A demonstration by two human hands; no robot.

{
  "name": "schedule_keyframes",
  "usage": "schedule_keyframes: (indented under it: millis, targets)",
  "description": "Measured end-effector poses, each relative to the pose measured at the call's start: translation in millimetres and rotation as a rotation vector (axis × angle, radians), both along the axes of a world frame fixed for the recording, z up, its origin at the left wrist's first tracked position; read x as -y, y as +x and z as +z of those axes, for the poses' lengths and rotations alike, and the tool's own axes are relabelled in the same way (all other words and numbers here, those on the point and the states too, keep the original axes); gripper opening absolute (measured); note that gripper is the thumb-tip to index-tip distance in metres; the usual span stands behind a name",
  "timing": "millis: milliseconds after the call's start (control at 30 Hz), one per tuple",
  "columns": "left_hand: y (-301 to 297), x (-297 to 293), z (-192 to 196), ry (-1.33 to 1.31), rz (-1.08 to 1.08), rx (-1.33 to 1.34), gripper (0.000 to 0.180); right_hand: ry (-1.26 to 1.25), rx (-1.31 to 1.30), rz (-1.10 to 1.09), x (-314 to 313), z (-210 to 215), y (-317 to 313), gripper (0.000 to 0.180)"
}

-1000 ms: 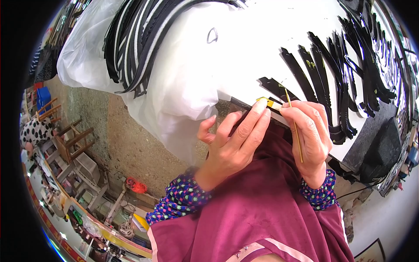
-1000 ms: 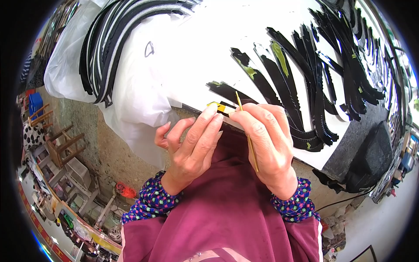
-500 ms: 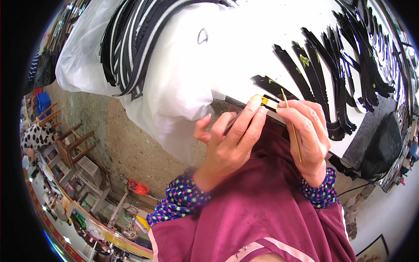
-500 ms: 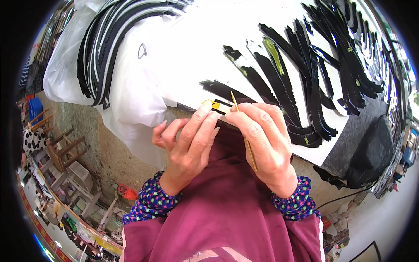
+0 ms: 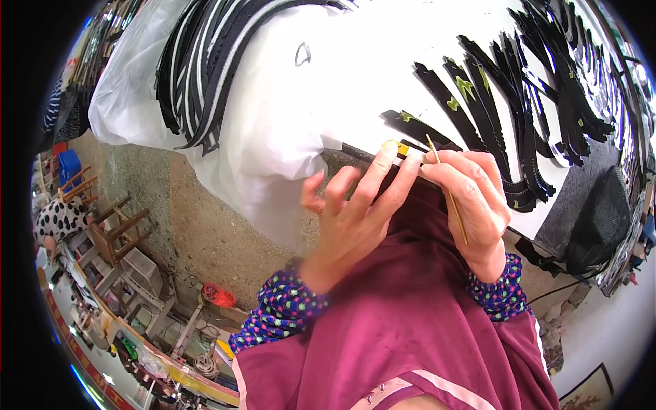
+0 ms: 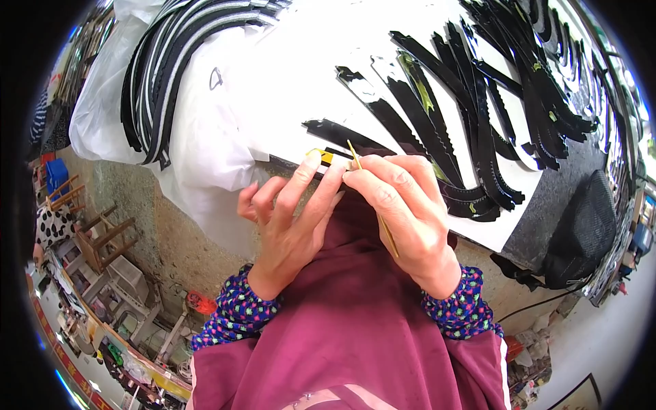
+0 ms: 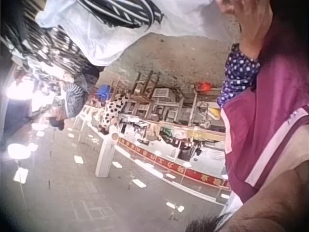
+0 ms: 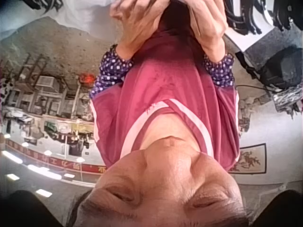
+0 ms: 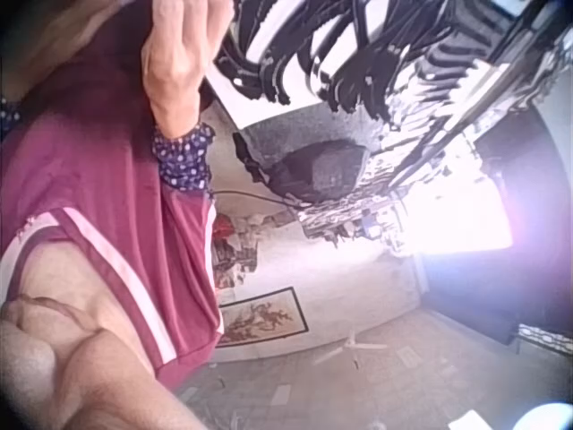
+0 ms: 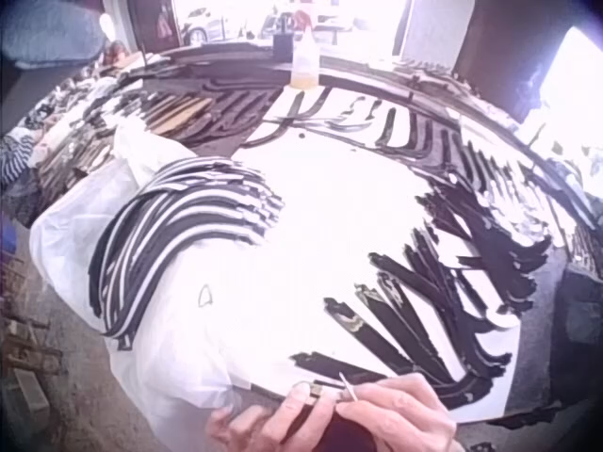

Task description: Applying glue to small black shoe components using a brush and a stencil.

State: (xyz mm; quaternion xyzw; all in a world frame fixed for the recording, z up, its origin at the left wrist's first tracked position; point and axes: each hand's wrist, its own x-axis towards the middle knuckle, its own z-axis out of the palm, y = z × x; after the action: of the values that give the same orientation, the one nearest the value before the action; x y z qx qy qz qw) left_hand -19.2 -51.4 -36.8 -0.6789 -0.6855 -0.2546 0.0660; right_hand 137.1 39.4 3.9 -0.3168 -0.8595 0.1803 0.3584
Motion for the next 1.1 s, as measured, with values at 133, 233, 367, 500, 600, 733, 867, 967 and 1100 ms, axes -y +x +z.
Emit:
schedule_keyframes:
  millis: [133, 233, 367, 500, 600, 733, 867, 967, 1100]
  targets:
    - [0.5, -0.2, 0.0, -0.009, 0.004, -0.006, 0.049, -0.026, -0.004, 0.005, -1.3, 1.7, 1.0, 0.032]
    - [-0.6, 0.3, -1.3, -0.016, -0.012, 0.011, 0.050, -0.075, -0.032, 0.023, -5.0, 5.8, 0.6, 0.030]
    - [-2.4, 0.5, -3.4, -0.018, -0.028, 0.019, 0.047, -0.134, -0.152, 0.037, -8.9, 17.3, -8.1, 0.017]
    - [-4.5, -0.5, -4.1, 0.013, -0.034, 0.017, 0.042, -0.513, -0.281, -0.011, -2.3, 16.1, -17.0, 0.008]
    - [-2.0, -2.8, -10.9, 0.073, -0.016, 0.022, 0.040, -0.462, -0.264, -0.008, -3.3, 5.3, -19.0, 0.007]
    - [-2.2, -3.0, -12.0, 0.093, -0.001, 0.023, 0.039, -0.387, -0.151, -0.008, -5.2, 8.1, -25.1, 0.006]
    - [-2.1, -3.5, -8.6, 0.069, -0.012, 0.028, 0.039, -0.362, -0.098, 0.006, -6.6, 8.3, -25.5, 0.006]
    - [-1.9, -3.3, -8.6, 0.062, -0.007, 0.023, 0.039, -0.286, -0.137, -0.042, -6.7, 6.6, -24.6, 0.006]
    - [-0.5, -2.8, -9.9, 0.074, 0.007, 0.029, 0.039, -0.415, -0.216, 0.001, -6.8, 8.8, -21.9, 0.006]
